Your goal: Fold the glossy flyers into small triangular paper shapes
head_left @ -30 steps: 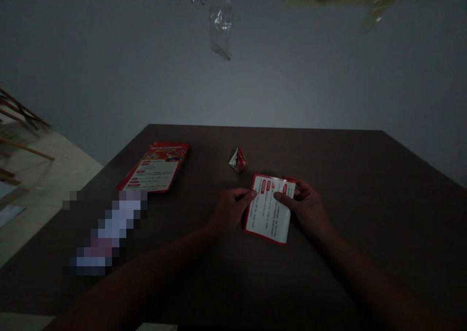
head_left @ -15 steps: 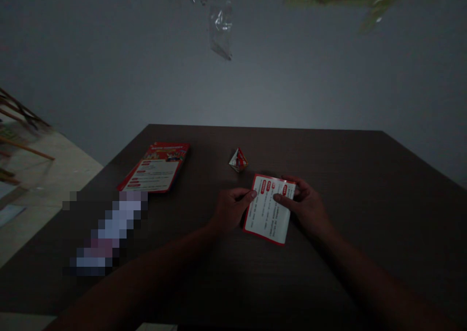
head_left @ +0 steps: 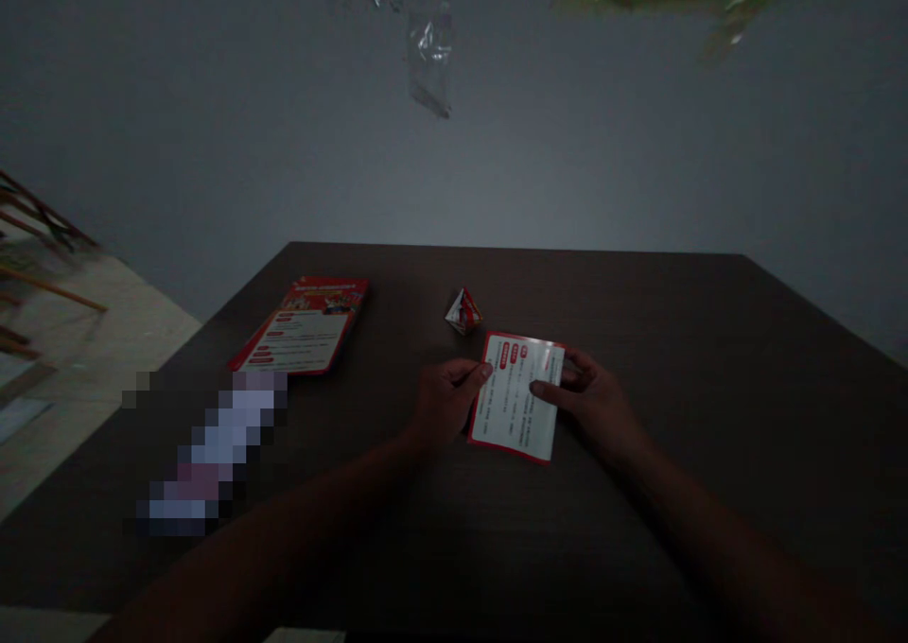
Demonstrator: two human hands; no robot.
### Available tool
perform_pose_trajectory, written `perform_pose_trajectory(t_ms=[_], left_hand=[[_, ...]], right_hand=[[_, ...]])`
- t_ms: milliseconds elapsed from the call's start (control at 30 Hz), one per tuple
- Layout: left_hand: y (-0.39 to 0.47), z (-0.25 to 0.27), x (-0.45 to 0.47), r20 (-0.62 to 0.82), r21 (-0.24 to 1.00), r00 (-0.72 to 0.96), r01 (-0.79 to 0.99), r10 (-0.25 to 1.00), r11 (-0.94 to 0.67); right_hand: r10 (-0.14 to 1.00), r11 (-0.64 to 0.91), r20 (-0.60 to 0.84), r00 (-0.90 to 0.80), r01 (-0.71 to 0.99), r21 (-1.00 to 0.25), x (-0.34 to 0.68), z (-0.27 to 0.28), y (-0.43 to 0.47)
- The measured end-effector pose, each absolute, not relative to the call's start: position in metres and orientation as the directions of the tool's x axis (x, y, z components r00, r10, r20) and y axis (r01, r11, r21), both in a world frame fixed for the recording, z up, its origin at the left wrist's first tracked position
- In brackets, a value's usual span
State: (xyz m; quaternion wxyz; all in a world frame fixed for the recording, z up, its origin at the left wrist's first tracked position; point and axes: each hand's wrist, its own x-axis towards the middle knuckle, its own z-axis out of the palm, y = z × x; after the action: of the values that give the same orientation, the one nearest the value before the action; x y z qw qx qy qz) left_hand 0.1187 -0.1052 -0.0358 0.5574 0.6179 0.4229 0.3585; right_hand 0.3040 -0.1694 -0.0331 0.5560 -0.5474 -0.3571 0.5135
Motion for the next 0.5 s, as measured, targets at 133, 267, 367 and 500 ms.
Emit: perform_pose_trajectory(t_ms=[133,267,367,500], left_hand=[[-0.1030,-0.0352,0.1163,-0.008,0.988,0.347,0.145,0.938,-0.046],[-0.1017,-0.0369,0.1158,0.003,0.989,0.332,0.136,0.943,-0.051],[-0.1006,-0.0374,0.1159,0.004,0.990,0.332,0.131,0.943,-0.050],[-0.0994,-0.0361,0.1156,0.017,0.990,0.335,0.126,0.942,-0.062]], right_hand=[[0.960,-0.101,-0.148,0.239,-0.199,-0.975,0.3101,-0.0347,-0.1687],[0.956,-0.106,-0.162,0.244,-0.228,-0.968,0.3128,-0.0331,-0.1699],[0.955,-0.133,-0.192,0.226,-0.252,-0.958,0.3130,-0.0312,-0.1709],[0.953,-0.163,-0.213,0.216,-0.231,-0.959,0.3137,-0.0306,-0.1714]])
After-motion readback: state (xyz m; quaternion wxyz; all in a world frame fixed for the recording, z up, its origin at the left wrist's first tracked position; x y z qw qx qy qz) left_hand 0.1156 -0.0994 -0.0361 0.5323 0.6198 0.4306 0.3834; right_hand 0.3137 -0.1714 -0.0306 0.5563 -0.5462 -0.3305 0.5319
